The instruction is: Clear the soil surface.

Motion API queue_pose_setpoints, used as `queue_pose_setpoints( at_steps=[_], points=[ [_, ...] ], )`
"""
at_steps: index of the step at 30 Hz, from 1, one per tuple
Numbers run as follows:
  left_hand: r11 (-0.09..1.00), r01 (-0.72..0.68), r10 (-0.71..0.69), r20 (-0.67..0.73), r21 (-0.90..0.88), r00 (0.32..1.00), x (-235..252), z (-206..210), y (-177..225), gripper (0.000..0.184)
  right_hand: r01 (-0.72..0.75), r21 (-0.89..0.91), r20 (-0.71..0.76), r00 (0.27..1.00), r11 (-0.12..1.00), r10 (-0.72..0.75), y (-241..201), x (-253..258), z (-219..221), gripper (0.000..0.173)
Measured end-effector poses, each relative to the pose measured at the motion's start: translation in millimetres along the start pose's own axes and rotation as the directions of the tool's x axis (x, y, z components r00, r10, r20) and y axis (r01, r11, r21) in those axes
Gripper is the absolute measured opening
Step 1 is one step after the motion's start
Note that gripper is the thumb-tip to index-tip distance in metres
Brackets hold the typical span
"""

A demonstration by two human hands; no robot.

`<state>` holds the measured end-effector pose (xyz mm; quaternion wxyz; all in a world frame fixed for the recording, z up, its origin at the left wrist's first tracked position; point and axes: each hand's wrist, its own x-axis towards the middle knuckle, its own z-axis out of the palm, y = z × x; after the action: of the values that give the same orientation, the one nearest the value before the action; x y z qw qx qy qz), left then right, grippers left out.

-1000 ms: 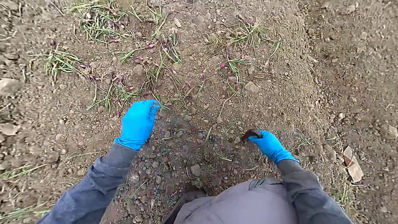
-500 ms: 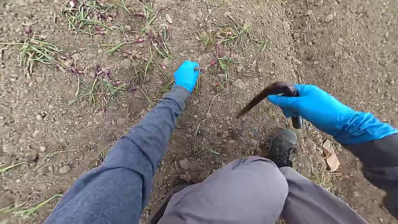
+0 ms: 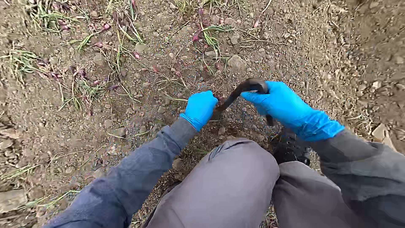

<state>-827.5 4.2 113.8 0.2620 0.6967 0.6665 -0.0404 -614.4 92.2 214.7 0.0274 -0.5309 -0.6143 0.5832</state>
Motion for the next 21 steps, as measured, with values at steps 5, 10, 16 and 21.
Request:
queue_pose_setpoints(
  at_steps=[5, 10, 16, 21],
  points=[
    [0.986, -0.06, 0.06, -0.009, -0.156, 0.998, -4, -4, -8, 0.037, 0.079, -0.022, -0.261, 0.962, 0.997, -0.082, -6, -15, -44, 0.009],
    [0.963, 0.046, -0.063, -0.059, -0.264, 0.996, 10, -57, 26, 0.021, -0.105, -0.051, -0.082, 0.992, 0.993, 0.101, 66, 16, 1, 0.018],
    [0.987, -0.154, 0.147, 0.109, 0.053, 0.983, 40, 20, 77, 0.021, -0.031, -0.048, -0.344, 0.939, 0.998, 0.013, 4, -41, -75, 0.01],
    [0.99, 0.141, -0.141, -0.035, 0.009, 0.989, 23, -5, 28, 0.022, -0.123, -0.224, -0.189, 0.979, 0.967, 0.08, 74, -8, -31, 0.021]
  ],
)
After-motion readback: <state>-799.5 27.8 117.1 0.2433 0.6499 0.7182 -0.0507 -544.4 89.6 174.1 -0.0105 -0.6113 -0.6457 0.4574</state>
